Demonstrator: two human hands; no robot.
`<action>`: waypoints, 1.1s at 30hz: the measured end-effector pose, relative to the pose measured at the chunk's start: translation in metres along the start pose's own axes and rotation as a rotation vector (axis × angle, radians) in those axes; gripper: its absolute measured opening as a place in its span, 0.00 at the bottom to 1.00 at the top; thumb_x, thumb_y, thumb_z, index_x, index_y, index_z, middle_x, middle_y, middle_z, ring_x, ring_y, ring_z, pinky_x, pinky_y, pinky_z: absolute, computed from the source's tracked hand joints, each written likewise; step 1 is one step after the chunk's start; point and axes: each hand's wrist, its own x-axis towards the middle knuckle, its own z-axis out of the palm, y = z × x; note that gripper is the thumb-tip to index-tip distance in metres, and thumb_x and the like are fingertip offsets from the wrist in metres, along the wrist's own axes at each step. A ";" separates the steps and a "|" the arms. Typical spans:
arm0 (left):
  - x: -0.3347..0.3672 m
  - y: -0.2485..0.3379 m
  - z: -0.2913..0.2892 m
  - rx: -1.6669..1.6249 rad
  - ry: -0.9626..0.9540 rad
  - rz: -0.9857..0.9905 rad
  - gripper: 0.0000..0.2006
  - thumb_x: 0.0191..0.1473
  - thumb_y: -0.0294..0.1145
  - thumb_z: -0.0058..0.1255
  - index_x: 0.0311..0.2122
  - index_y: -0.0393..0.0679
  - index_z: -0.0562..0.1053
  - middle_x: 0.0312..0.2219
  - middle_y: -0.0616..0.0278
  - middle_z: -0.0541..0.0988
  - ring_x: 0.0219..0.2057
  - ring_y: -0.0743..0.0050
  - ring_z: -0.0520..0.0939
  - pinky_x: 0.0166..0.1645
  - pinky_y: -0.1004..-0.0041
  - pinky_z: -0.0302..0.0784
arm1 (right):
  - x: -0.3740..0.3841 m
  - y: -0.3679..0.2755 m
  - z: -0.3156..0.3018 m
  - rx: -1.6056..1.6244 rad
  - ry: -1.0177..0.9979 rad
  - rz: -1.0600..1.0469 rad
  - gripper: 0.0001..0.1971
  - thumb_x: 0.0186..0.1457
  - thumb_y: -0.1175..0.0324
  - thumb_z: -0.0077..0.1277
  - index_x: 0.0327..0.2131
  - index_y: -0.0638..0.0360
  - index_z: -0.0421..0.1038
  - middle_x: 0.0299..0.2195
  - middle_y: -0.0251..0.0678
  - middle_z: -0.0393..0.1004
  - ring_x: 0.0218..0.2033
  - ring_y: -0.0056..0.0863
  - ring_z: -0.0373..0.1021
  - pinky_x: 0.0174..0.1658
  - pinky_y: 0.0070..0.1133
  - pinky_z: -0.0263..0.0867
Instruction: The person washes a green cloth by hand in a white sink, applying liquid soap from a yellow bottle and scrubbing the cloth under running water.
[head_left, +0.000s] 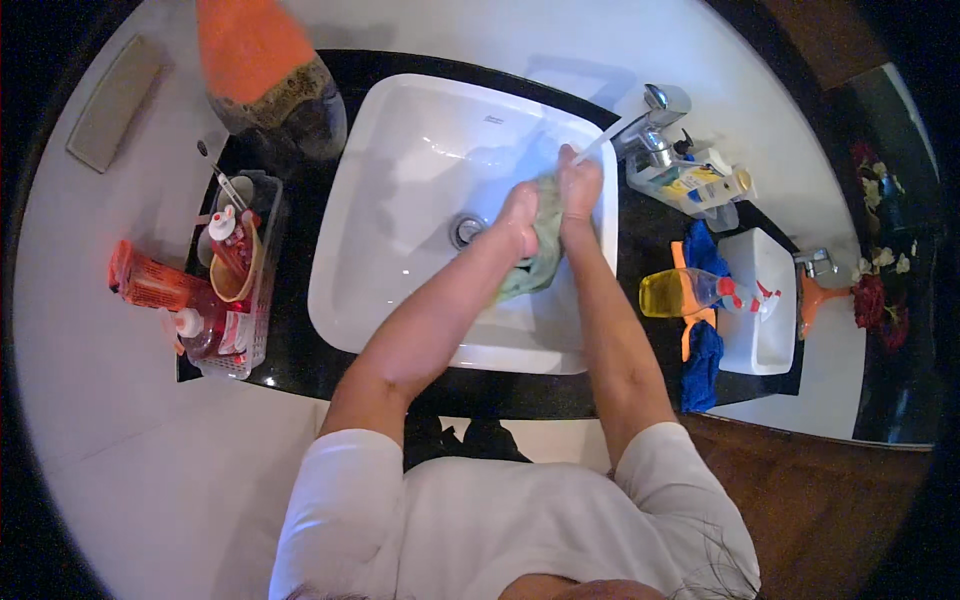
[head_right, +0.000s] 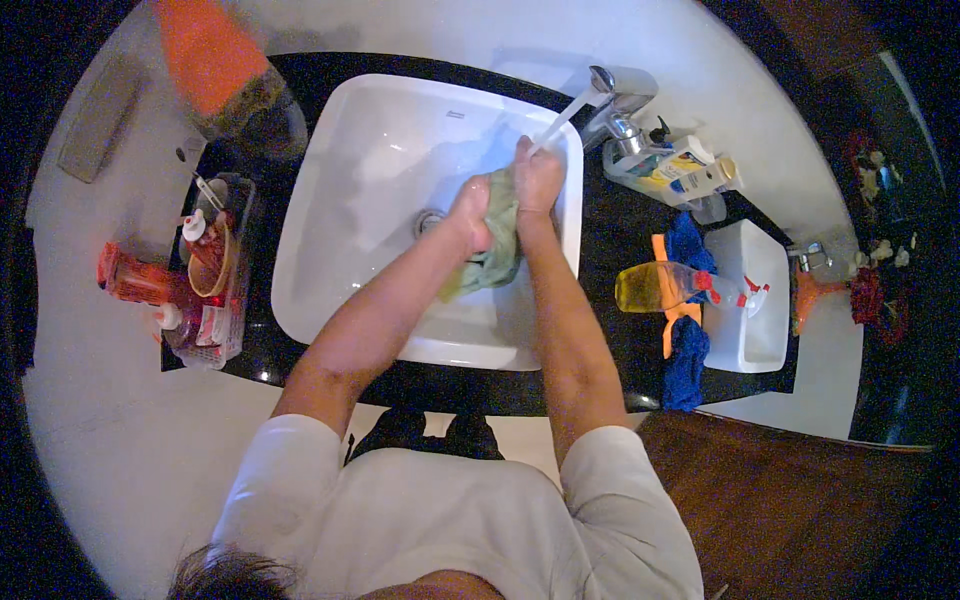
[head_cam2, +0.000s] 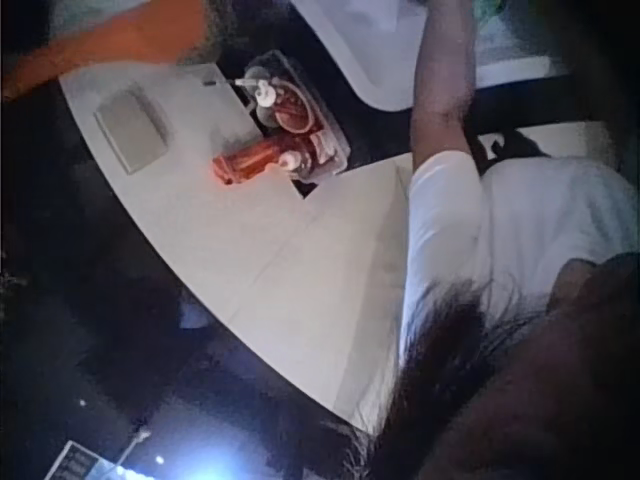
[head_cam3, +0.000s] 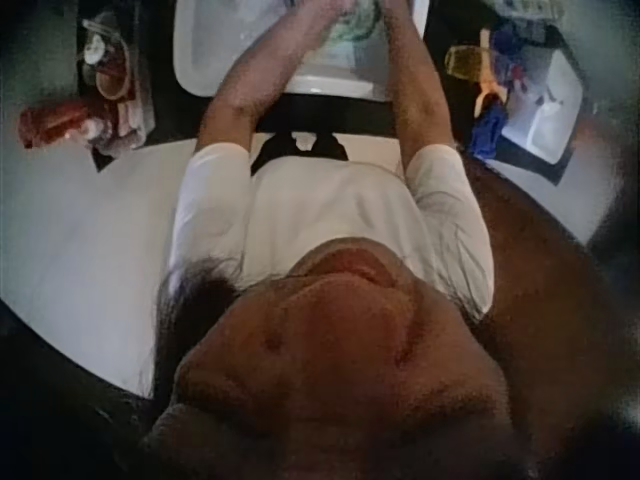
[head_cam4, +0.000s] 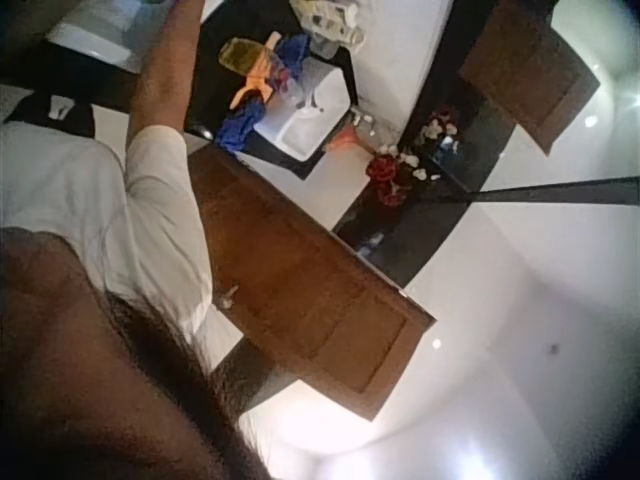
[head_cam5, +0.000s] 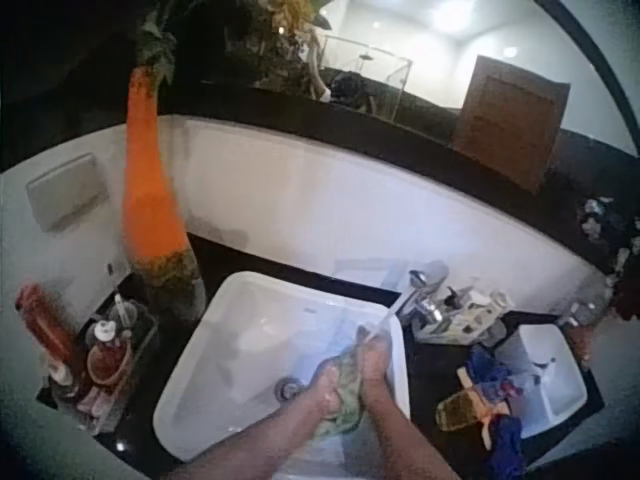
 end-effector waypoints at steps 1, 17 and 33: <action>0.006 0.001 -0.013 -0.013 0.015 0.023 0.11 0.48 0.38 0.38 0.26 0.44 0.71 0.25 0.59 0.76 0.25 0.63 0.77 0.36 0.65 0.73 | -0.009 -0.009 0.001 0.002 -0.017 -0.008 0.20 0.49 0.59 0.43 0.15 0.66 0.71 0.15 0.50 0.69 0.17 0.46 0.67 0.23 0.32 0.61; -0.051 0.125 -0.025 0.223 0.089 0.235 0.16 0.42 0.44 0.52 0.31 0.41 0.71 0.27 0.58 0.76 0.28 0.64 0.76 0.34 0.66 0.72 | -0.015 0.012 0.044 0.242 -0.164 0.335 0.21 0.54 0.56 0.38 0.27 0.68 0.70 0.23 0.53 0.70 0.31 0.40 0.69 0.33 0.32 0.63; -0.062 0.106 -0.025 0.487 0.001 0.124 0.19 0.48 0.41 0.46 0.41 0.39 0.68 0.36 0.58 0.74 0.37 0.66 0.75 0.45 0.69 0.69 | -0.018 0.015 0.025 -0.195 -0.442 -0.134 0.20 0.36 0.67 0.51 0.37 0.64 0.65 0.34 0.49 0.67 0.38 0.43 0.66 0.43 0.30 0.62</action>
